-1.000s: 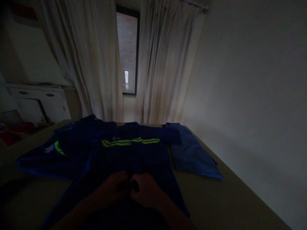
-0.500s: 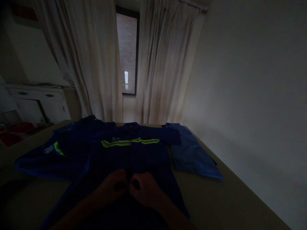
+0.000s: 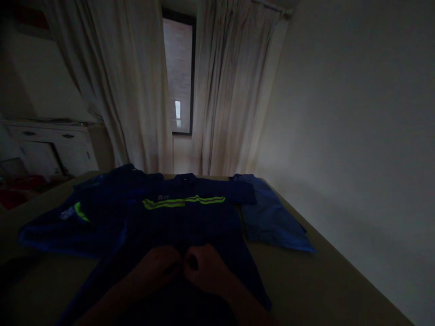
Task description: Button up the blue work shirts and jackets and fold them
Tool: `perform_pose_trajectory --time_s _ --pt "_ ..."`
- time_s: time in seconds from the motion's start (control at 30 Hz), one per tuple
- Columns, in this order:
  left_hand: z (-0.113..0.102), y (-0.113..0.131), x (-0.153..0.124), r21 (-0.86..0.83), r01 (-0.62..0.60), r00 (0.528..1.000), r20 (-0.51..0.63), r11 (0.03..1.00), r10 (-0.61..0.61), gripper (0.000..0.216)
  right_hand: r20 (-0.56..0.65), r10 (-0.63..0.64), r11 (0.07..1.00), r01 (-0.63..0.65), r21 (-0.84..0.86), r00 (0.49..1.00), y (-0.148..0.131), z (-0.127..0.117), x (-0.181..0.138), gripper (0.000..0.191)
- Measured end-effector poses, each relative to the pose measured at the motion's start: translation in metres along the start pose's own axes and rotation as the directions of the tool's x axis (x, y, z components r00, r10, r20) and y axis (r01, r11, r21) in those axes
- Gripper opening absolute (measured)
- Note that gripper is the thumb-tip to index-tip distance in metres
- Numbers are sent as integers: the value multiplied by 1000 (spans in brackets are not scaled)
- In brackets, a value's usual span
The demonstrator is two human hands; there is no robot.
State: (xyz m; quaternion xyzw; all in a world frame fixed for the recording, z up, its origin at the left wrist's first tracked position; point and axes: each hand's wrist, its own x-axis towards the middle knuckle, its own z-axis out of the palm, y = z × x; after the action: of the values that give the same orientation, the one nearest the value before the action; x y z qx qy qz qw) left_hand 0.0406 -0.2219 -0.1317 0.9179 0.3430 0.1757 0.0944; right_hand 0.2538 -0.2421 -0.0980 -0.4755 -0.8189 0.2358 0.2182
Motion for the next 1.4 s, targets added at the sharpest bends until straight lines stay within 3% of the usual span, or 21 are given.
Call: perform_pose_trajectory --time_s 0.37,0.5,0.6,0.8,0.97,1.13,1.4 --pt "-6 -2 -2 -15 -35 999 5 999 35 7 -50 51 999 -51 18 997 -4 1 1 16" --pt "-2 -2 -2 5 -43 999 -12 999 43 8 16 42 997 -43 57 999 1 -4 2 18" --pt "1 -1 -1 35 -10 1000 3 999 10 10 70 24 995 -31 95 997 6 -8 3 21" --pt "12 -4 1 77 90 994 58 993 -95 13 67 22 994 -29 105 998 8 -8 3 21" --pt "16 -4 3 -157 219 976 40 963 -215 13 55 54 996 -57 65 997 4 -3 4 21" --pt "3 5 5 -430 294 954 80 853 -289 12 6 91 996 -91 25 996 1 1 5 16" --pt "-1 8 5 -491 346 930 66 800 -362 10 -15 86 996 -86 38 996 0 5 4 15"
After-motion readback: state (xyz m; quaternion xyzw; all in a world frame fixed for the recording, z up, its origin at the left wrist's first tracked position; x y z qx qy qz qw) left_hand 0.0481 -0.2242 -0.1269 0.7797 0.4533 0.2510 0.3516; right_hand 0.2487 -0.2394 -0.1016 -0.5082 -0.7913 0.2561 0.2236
